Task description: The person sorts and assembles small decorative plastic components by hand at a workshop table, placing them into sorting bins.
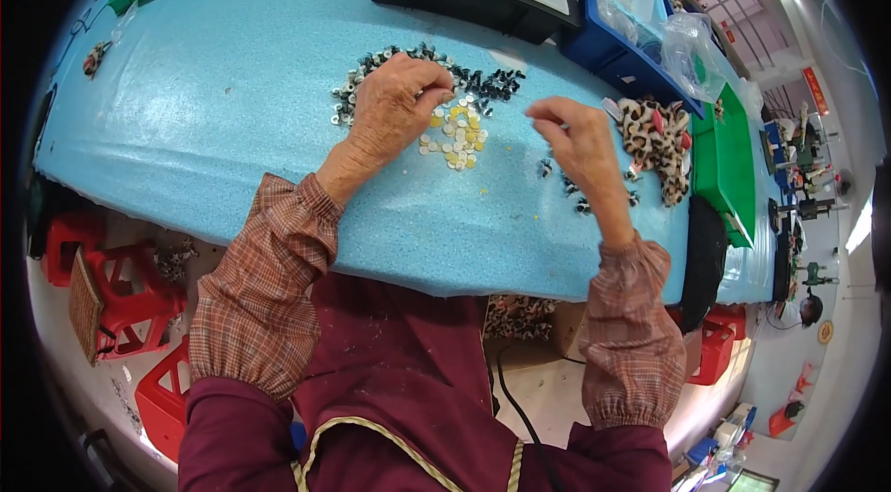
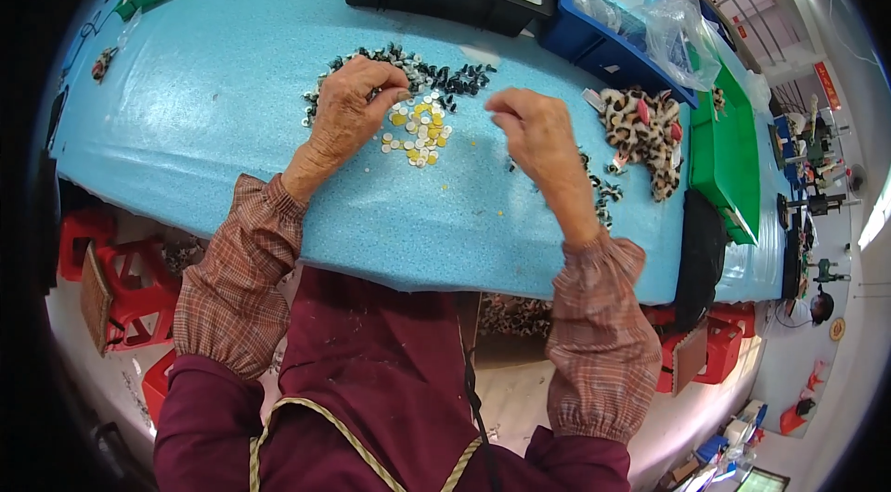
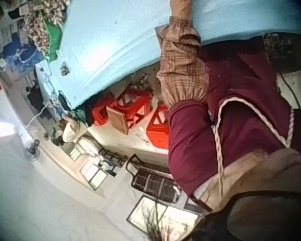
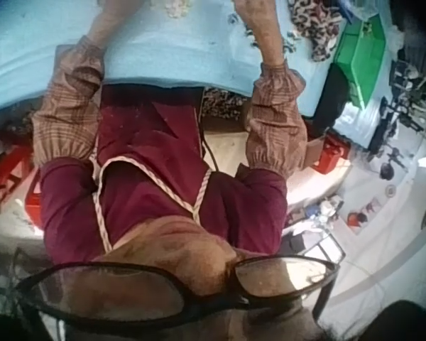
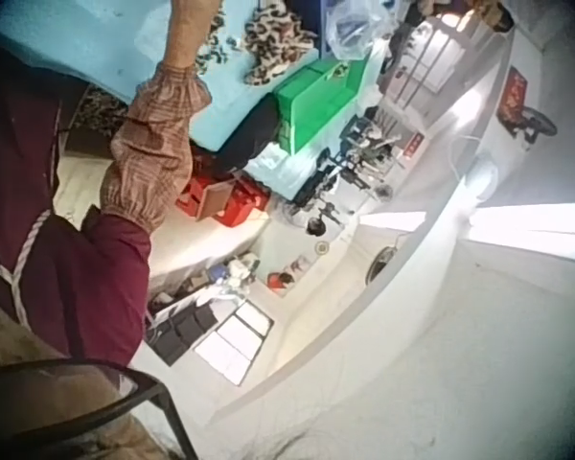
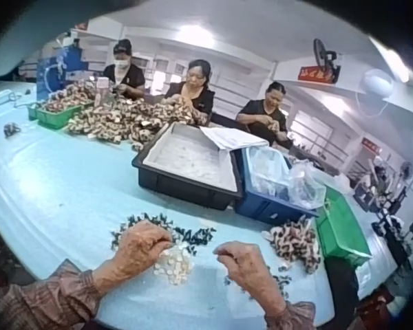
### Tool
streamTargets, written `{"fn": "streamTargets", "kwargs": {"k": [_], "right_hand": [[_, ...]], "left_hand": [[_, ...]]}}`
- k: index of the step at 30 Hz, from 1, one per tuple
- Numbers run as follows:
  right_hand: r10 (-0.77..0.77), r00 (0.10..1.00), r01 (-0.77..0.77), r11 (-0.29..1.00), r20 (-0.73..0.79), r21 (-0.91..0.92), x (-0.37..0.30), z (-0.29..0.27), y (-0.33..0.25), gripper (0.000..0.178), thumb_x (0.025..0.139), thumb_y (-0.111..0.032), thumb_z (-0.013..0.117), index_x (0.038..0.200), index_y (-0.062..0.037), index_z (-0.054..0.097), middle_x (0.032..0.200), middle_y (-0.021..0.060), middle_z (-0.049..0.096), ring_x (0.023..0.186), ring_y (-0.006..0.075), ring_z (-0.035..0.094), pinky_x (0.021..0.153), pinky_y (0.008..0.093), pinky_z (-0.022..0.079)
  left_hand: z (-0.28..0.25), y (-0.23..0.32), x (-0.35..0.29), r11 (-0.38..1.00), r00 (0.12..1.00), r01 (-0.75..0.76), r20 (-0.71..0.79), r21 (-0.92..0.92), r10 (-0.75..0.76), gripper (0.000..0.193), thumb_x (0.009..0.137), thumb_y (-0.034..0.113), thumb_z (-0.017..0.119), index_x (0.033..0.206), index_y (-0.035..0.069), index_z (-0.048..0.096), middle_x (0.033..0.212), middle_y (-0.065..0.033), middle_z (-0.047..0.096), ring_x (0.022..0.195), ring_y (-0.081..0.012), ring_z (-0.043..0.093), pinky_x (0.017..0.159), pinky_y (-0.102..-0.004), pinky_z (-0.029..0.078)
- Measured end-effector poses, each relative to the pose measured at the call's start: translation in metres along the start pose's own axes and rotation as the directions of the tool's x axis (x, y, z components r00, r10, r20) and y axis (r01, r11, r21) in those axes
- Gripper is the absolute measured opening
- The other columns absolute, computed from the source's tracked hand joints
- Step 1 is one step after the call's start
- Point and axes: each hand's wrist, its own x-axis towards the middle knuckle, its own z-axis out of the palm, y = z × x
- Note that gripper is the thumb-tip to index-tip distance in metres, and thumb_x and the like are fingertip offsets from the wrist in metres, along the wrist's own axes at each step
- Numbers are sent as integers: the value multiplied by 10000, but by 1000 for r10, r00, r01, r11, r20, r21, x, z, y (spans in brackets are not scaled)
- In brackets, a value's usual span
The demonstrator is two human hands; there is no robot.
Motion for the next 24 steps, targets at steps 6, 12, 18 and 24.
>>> {"fn": "streamTargets", "kwargs": {"k": [6, 12, 18, 24], "right_hand": [[161, 987, -163, 982, 26, 91, 25, 50, -2, 148, 759, -53, 654, 903, -22, 668, 781, 137, 673, 706, 243, 654, 668, 338, 512], [207, 978, -205, 958, 10, 199, 29, 53, 8, 95, 783, -23, 640, 874, 3, 651, 761, 119, 662, 710, 176, 658, 625, 290, 528], [377, 925, -263, 564, 39, 783, 30, 54, 6, 33, 835, -11, 615, 838, 22, 616, 794, 94, 653, 703, 124, 645, 593, 225, 534], [282, 959, -206, 591, 39, 780, 24, 51, 19, 139, 819, -26, 648, 951, 17, 657, 865, 80, 659, 734, 121, 611, 652, 228, 515]], "left_hand": [[-10, -3, 6, 999, 1000, -8, -13, 39, 8, 77, 723, 50, 701, 794, 63, 675, 771, -25, 649, 737, -166, 577, 647, -290, 475], [-20, 4, 7, 990, 973, 37, 230, -134, -5, 64, 718, 55, 708, 772, 67, 676, 760, -10, 646, 765, -165, 565, 673, -309, 470], [-11, -2, 2, 998, 980, -52, 192, -41, 59, 52, 699, 78, 700, 717, 85, 652, 676, -20, 578, 721, -194, 513, 716, -332, 427], [-1, -2, 0, 992, 980, -75, 194, 98, 55, 71, 686, 77, 696, 747, 101, 669, 735, -20, 549, 797, -210, 495, 746, -334, 404]]}}
